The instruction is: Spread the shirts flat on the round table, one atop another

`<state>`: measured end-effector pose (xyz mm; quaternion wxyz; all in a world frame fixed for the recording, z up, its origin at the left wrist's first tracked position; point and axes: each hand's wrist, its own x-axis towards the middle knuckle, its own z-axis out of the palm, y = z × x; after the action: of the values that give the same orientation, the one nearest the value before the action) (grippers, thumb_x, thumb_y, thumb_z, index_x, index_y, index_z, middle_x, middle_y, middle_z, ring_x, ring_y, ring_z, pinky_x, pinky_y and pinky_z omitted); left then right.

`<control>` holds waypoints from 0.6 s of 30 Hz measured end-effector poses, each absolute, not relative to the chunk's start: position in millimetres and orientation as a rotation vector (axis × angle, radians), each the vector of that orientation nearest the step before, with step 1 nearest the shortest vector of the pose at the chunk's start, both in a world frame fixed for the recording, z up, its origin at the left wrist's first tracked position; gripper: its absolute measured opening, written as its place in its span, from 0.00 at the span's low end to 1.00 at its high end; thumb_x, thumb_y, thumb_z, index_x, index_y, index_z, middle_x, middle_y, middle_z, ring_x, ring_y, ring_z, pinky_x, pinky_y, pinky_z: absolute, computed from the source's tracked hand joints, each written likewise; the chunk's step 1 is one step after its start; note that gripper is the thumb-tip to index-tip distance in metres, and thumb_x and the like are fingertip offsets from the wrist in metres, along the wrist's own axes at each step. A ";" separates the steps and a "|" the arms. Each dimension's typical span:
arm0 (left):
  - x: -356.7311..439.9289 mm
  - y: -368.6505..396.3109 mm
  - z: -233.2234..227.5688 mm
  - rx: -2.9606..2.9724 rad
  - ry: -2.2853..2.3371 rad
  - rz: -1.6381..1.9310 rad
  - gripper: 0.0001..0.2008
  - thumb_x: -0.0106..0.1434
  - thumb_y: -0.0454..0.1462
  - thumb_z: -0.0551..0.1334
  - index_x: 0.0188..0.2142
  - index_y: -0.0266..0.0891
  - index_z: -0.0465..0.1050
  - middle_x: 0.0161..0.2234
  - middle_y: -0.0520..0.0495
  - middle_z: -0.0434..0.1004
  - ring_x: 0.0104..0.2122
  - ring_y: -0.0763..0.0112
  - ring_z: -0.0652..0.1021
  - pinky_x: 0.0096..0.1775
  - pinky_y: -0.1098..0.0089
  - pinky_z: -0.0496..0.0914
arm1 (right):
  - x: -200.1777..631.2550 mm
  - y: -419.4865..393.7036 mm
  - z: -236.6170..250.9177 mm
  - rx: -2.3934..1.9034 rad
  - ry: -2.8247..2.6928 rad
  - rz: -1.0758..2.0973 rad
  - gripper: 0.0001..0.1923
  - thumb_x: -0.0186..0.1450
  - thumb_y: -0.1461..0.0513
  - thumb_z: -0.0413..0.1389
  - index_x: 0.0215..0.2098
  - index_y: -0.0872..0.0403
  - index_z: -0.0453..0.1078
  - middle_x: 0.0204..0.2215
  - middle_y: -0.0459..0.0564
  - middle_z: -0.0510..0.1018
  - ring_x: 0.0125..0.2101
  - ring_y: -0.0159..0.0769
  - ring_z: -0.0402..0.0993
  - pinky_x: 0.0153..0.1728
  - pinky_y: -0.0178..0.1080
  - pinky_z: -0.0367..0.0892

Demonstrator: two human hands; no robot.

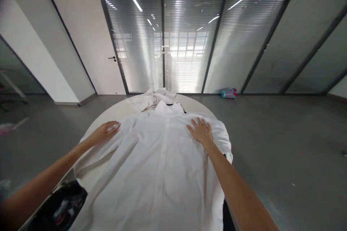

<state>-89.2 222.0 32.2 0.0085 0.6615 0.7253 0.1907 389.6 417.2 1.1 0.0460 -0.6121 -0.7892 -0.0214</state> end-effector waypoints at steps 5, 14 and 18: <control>-153.3 133.6 -1.0 1.711 2.417 0.973 0.24 0.55 0.58 0.57 0.38 0.45 0.77 0.44 0.43 0.78 0.47 0.56 0.78 0.54 0.60 0.70 | 390.6 422.7 -4.3 -1.866 -2.410 -0.073 0.36 0.70 0.41 0.36 0.69 0.46 0.54 0.71 0.52 0.50 0.69 0.53 0.43 0.65 0.57 0.41; -150.2 100.7 -45.6 0.722 2.136 1.557 0.30 0.53 0.57 0.62 0.44 0.36 0.72 0.38 0.41 0.79 0.37 0.62 0.78 0.37 0.67 0.73 | 390.1 420.8 -1.2 -1.852 -2.411 -0.081 0.36 0.70 0.42 0.37 0.69 0.48 0.56 0.70 0.53 0.52 0.68 0.53 0.45 0.65 0.57 0.43; -154.0 99.7 -42.1 0.976 2.470 1.346 0.25 0.58 0.58 0.56 0.28 0.37 0.70 0.23 0.48 0.72 0.28 0.65 0.73 0.28 0.72 0.65 | 390.7 420.5 -0.6 -1.845 -2.410 -0.078 0.35 0.70 0.42 0.37 0.68 0.48 0.56 0.70 0.53 0.52 0.68 0.53 0.45 0.65 0.57 0.43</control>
<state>-154.0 99.7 -42.1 0.0821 0.3266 0.8268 0.4505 390.7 420.5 -0.6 0.0526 -0.6067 -0.7927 -0.0257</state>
